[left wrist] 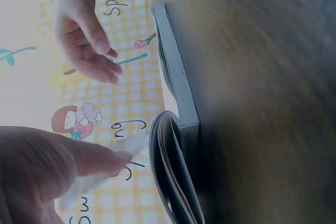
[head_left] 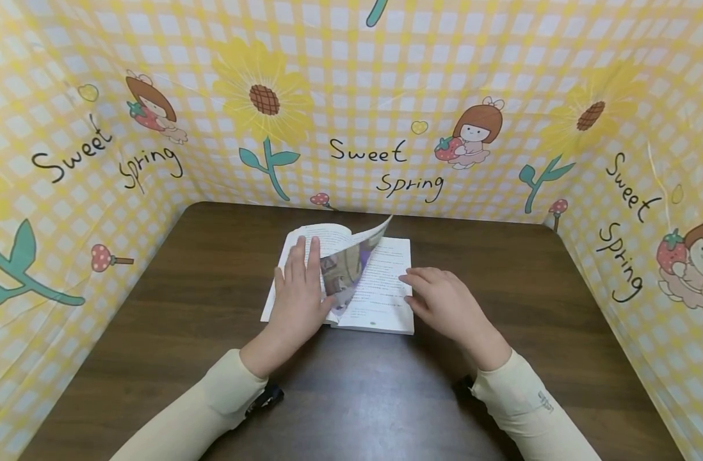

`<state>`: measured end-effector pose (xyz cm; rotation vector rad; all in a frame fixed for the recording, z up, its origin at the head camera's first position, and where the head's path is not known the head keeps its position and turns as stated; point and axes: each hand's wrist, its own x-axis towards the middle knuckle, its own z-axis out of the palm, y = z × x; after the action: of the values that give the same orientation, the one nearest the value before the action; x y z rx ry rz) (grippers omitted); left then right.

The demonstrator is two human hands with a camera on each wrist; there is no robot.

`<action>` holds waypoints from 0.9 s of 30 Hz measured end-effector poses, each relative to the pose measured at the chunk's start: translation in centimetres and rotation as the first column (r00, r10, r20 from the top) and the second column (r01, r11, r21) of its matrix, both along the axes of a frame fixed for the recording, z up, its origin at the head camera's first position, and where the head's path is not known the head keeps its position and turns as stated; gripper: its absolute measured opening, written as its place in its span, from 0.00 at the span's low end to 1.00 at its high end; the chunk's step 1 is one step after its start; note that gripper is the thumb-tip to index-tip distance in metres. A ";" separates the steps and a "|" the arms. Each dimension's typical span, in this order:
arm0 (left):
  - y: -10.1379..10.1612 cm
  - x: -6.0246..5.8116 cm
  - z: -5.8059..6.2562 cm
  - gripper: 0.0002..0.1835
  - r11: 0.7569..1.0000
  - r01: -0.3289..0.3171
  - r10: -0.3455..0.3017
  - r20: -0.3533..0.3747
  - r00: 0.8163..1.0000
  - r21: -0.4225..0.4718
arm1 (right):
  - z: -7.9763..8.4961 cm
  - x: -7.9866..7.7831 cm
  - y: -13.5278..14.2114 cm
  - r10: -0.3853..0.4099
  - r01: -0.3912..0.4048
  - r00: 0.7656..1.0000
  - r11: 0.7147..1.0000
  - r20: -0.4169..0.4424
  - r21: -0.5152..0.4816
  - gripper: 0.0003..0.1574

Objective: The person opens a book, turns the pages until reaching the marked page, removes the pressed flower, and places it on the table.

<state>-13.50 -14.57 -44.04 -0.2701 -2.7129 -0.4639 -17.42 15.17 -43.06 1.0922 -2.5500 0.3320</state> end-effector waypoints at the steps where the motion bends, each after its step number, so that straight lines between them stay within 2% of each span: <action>1: 0.0 0.0 0.0 0.73 0.999 -0.006 0.005 -0.021 1.000 -0.032 | -0.1 0.0 0.0 -0.007 0.006 1.000 1.000 0.018 0.018 0.23; 4: -0.1 0.2 0.1 0.73 0.993 -0.022 0.016 -0.048 0.999 -0.120 | -0.4 0.1 0.0 -0.026 0.021 0.997 0.997 0.068 0.069 0.25; 6: -0.1 0.3 0.1 0.71 0.986 -0.026 0.021 -0.030 0.999 -0.166 | -0.6 0.1 0.0 -0.028 0.018 0.995 0.995 0.099 0.101 0.26; 9: -0.1 0.3 0.1 0.63 0.978 -0.015 0.024 0.042 0.999 -0.210 | -0.9 0.2 0.1 -0.017 -0.004 0.990 0.989 0.138 0.148 0.28; 13: 0.0 0.5 0.1 0.55 0.979 0.021 0.011 0.157 0.988 -0.204 | -1.2 0.3 0.0 0.019 -0.056 0.981 0.980 0.192 0.190 0.33; 19: -0.1 0.6 0.1 0.46 0.980 0.068 -0.014 0.276 0.961 -0.186 | -1.6 0.4 0.0 0.052 -0.119 0.955 0.970 0.294 0.213 0.36; 24: -0.3 0.7 0.1 0.30 0.976 0.105 -0.034 0.341 0.939 -0.190 | -1.8 0.4 -0.1 0.052 -0.130 0.940 0.968 0.338 0.213 0.36; 27: -0.3 0.7 0.1 0.23 0.976 0.123 -0.053 0.348 0.936 -0.181 | -2.0 0.3 -0.1 0.049 -0.132 0.937 0.967 0.347 0.219 0.38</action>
<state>-12.84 -14.88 -43.96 -0.4010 -3.1052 -0.2808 -17.09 15.05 -45.04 1.3468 -2.9090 0.2586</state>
